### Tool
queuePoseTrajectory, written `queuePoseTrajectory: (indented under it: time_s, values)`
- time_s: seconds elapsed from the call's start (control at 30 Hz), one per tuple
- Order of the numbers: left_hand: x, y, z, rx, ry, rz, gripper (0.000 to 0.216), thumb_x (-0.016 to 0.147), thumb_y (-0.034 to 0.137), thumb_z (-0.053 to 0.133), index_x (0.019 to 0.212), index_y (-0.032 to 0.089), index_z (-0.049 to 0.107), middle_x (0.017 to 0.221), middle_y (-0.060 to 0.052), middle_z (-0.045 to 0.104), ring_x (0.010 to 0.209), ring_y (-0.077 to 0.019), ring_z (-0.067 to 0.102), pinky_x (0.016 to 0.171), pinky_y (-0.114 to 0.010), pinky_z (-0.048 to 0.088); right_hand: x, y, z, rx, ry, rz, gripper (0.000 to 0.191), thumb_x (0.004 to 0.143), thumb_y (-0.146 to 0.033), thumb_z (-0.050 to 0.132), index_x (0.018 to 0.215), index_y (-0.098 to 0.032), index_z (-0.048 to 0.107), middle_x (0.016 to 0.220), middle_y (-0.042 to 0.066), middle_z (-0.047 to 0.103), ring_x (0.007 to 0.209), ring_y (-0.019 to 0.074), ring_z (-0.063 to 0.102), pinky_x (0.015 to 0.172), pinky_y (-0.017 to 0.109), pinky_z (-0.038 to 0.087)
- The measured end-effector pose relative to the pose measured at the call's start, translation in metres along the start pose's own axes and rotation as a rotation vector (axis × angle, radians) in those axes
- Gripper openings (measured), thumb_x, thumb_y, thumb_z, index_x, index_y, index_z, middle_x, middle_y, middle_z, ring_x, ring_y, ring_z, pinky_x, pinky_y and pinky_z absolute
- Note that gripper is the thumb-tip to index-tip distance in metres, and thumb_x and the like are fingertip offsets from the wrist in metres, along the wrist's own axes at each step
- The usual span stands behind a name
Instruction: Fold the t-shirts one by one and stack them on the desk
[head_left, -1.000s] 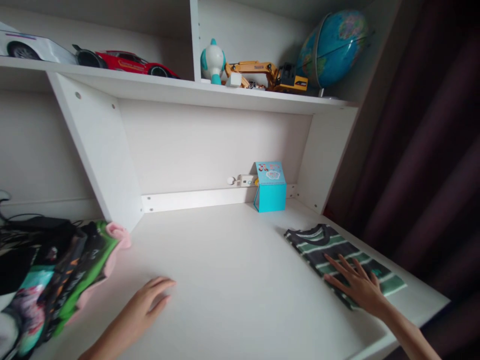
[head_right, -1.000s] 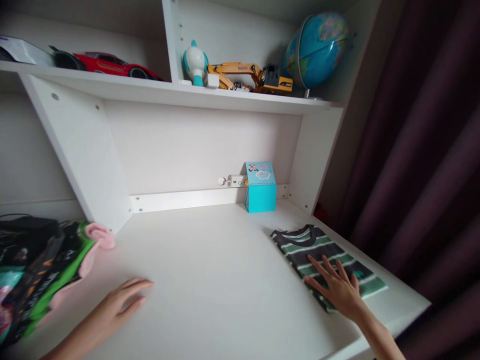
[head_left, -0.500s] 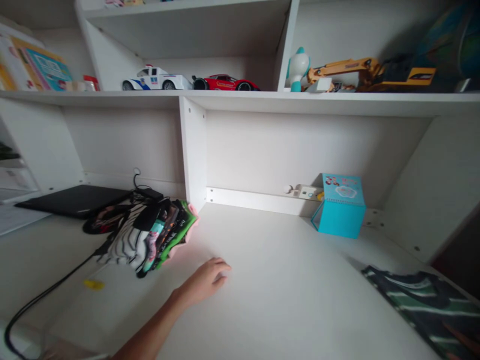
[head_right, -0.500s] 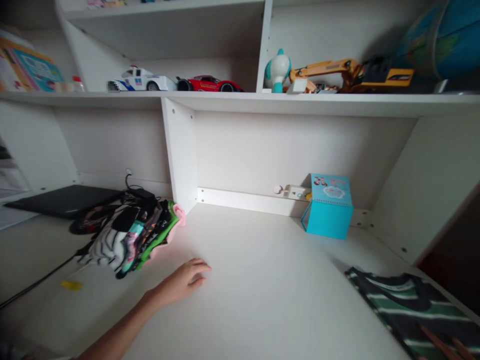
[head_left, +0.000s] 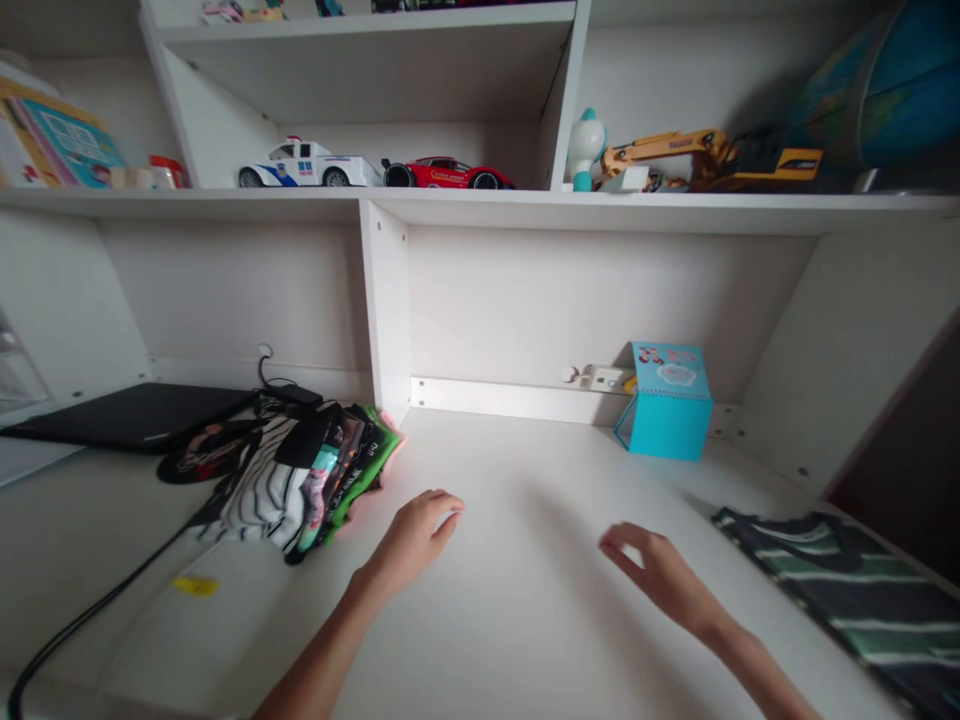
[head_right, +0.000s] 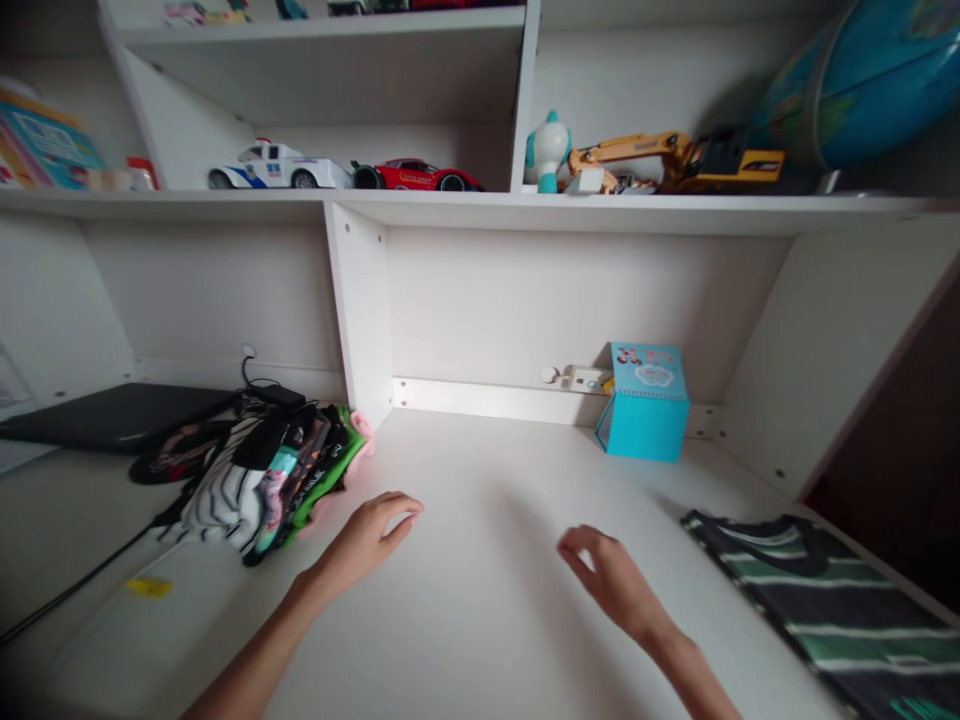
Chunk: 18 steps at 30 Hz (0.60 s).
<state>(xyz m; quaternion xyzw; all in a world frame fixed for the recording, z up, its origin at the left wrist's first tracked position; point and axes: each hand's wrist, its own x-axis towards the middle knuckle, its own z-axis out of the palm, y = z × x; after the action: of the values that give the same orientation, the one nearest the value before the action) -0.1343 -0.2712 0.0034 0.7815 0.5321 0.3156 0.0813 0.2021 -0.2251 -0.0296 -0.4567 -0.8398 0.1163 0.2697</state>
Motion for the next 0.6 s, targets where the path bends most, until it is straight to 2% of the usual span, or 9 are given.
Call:
queuePoseTrajectory:
  time_s: [0.13, 0.3, 0.43, 0.6]
  values:
    - [-0.001, -0.005, -0.002, -0.022, 0.083, 0.004, 0.021, 0.084, 0.020, 0.040, 0.088, 0.021, 0.061, 0.087, -0.001, 0.065, 0.083, -0.0149, 0.059, 0.077, -0.025, 0.045, 0.073, -0.084, 0.027, 0.099, -0.099, -0.154, 0.021, 0.083, -0.022, 0.045, 0.076, -0.019, 0.065, 0.078, 0.005, 0.067, 0.072, 0.0155, 0.061, 0.070, 0.026, 0.045]
    - [-0.001, -0.023, -0.005, -0.028, 0.227, -0.035, 0.021, 0.084, 0.022, 0.040, 0.085, 0.019, 0.061, 0.083, -0.003, 0.066, 0.078, -0.0153, 0.060, 0.074, -0.025, 0.046, 0.151, -0.153, 0.056, 0.138, -0.104, -0.208, 0.014, 0.077, -0.015, 0.053, 0.079, -0.018, 0.066, 0.078, 0.002, 0.068, 0.072, 0.0124, 0.061, 0.067, 0.021, 0.043]
    - [-0.001, -0.024, -0.003, -0.056, 0.238, -0.056, 0.021, 0.084, 0.023, 0.040, 0.084, 0.019, 0.061, 0.084, -0.004, 0.067, 0.079, -0.0167, 0.061, 0.074, -0.026, 0.046, 0.188, -0.207, 0.067, 0.147, -0.080, -0.275, 0.016, 0.078, -0.015, 0.051, 0.084, -0.018, 0.065, 0.081, 0.002, 0.067, 0.072, 0.0125, 0.060, 0.066, 0.021, 0.043]
    - [-0.003, -0.019, 0.000, -0.060, 0.139, -0.095, 0.020, 0.078, 0.016, 0.042, 0.085, 0.017, 0.060, 0.088, -0.008, 0.067, 0.083, -0.0229, 0.061, 0.073, -0.032, 0.046, 0.211, -0.274, 0.069, 0.130, -0.056, -0.457, 0.028, 0.080, -0.021, 0.051, 0.107, -0.022, 0.056, 0.094, 0.003, 0.063, 0.086, 0.0156, 0.058, 0.073, 0.025, 0.044]
